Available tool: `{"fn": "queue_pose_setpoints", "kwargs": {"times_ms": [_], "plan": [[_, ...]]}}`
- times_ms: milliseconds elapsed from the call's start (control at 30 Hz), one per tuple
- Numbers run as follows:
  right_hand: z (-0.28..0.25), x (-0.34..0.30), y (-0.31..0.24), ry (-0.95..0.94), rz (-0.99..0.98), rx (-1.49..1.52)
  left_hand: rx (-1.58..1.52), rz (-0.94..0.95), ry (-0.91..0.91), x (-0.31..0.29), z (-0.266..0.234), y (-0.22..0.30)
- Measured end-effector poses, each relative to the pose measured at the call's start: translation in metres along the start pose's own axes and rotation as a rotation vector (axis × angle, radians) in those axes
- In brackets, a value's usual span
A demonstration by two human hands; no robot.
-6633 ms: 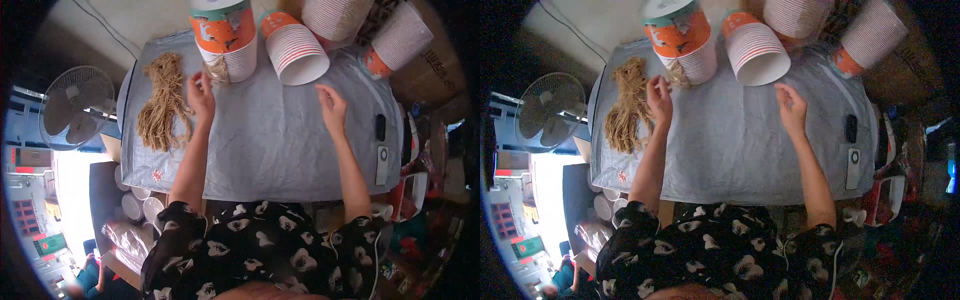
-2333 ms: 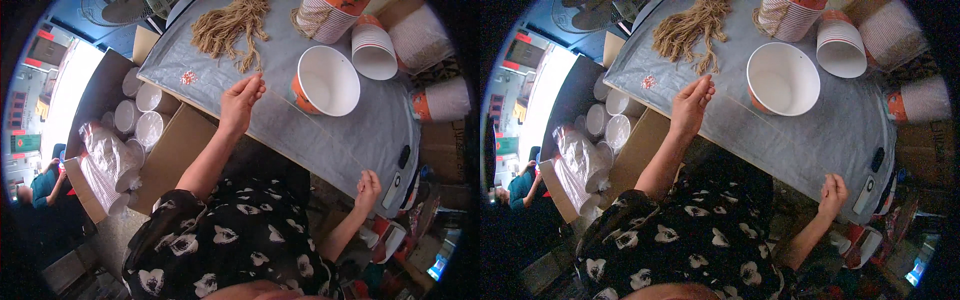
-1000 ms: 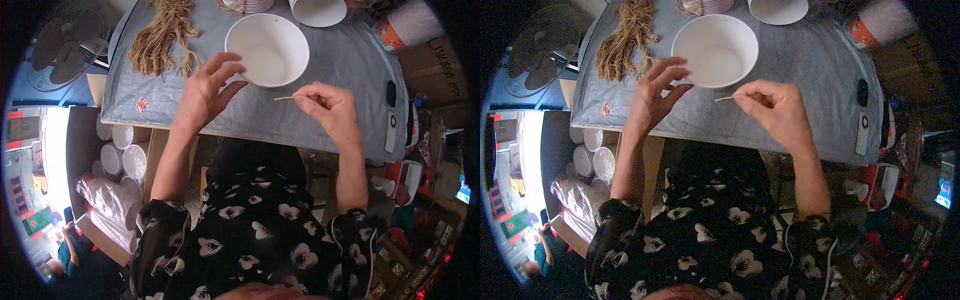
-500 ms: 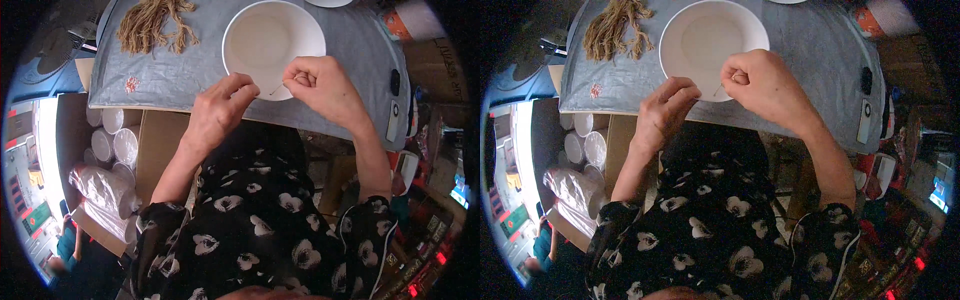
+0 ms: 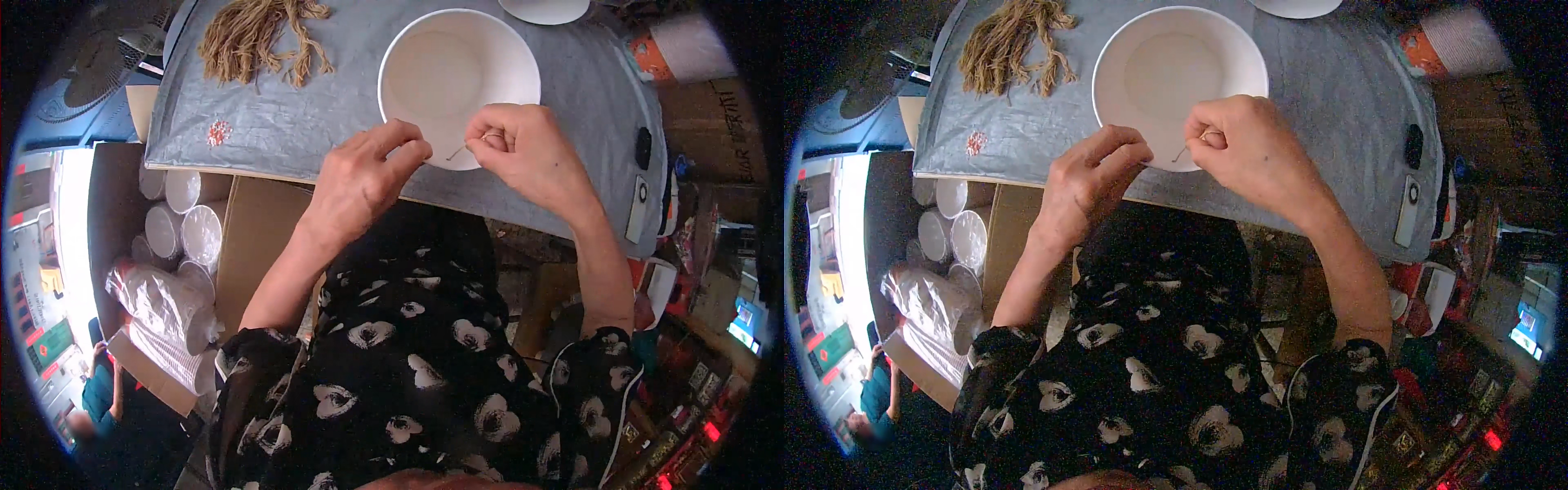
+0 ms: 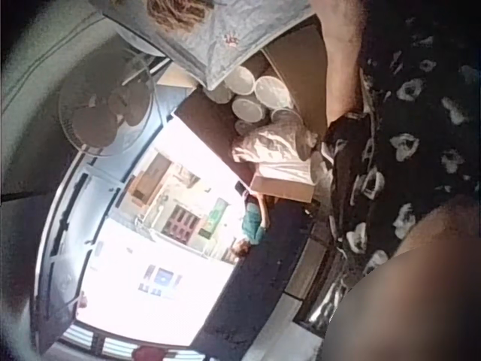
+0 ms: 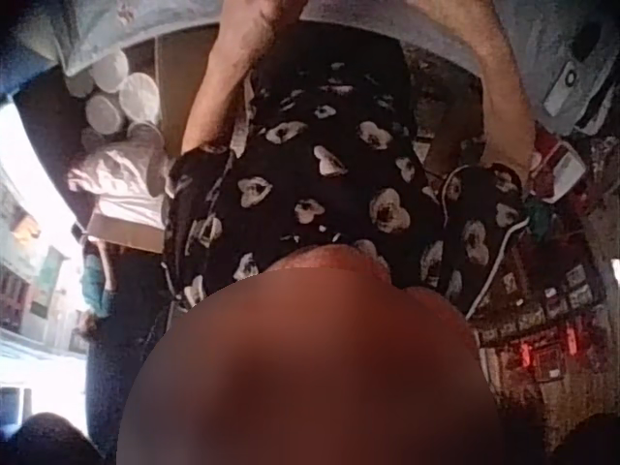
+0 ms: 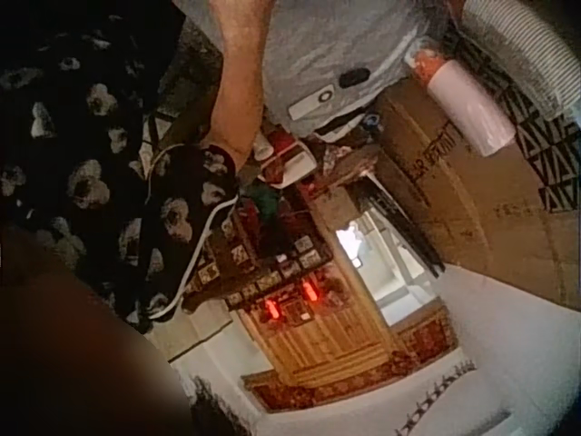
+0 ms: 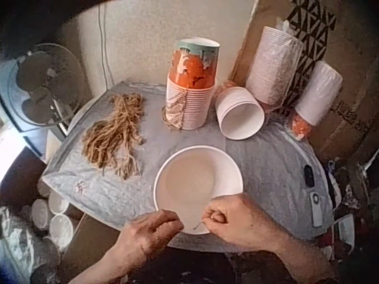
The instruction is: Attaching twine handles to paper buckets by threading the rope through pre-cut holes and tying knots to secure them.
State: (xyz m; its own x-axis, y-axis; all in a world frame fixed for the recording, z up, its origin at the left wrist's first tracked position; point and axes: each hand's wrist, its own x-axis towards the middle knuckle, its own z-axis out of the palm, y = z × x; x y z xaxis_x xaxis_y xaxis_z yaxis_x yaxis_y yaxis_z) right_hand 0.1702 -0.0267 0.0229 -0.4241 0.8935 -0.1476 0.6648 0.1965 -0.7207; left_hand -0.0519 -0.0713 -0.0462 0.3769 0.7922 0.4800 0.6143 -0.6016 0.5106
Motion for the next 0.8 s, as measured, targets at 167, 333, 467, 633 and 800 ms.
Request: {"fn": "queue_pose_setpoints", "kwargs": {"times_ms": [167, 333, 467, 633, 800], "plan": [[0.0, -0.003, -0.006, -0.057, 0.031, -0.008, 0.018, 0.004, -0.005, 0.003, -0.003, 0.002], [0.002, 0.001, -0.008, -0.028, -0.032, -0.106, 0.014, -0.055, -0.034, 0.01, -0.002, 0.008], [0.001, 0.01, -0.01, -0.017, -0.034, -0.226, 0.018, -0.031, -0.076, 0.012, -0.004, 0.004], [-0.005, 0.008, -0.006, -0.033, -0.03, -0.057, 0.073, -0.084, -0.214, 0.02, -0.009, 0.008], [-0.003, -0.012, 0.0, 0.01, 0.075, 0.35, 0.098, -0.12, -0.203, 0.02, -0.007, 0.006]]}}
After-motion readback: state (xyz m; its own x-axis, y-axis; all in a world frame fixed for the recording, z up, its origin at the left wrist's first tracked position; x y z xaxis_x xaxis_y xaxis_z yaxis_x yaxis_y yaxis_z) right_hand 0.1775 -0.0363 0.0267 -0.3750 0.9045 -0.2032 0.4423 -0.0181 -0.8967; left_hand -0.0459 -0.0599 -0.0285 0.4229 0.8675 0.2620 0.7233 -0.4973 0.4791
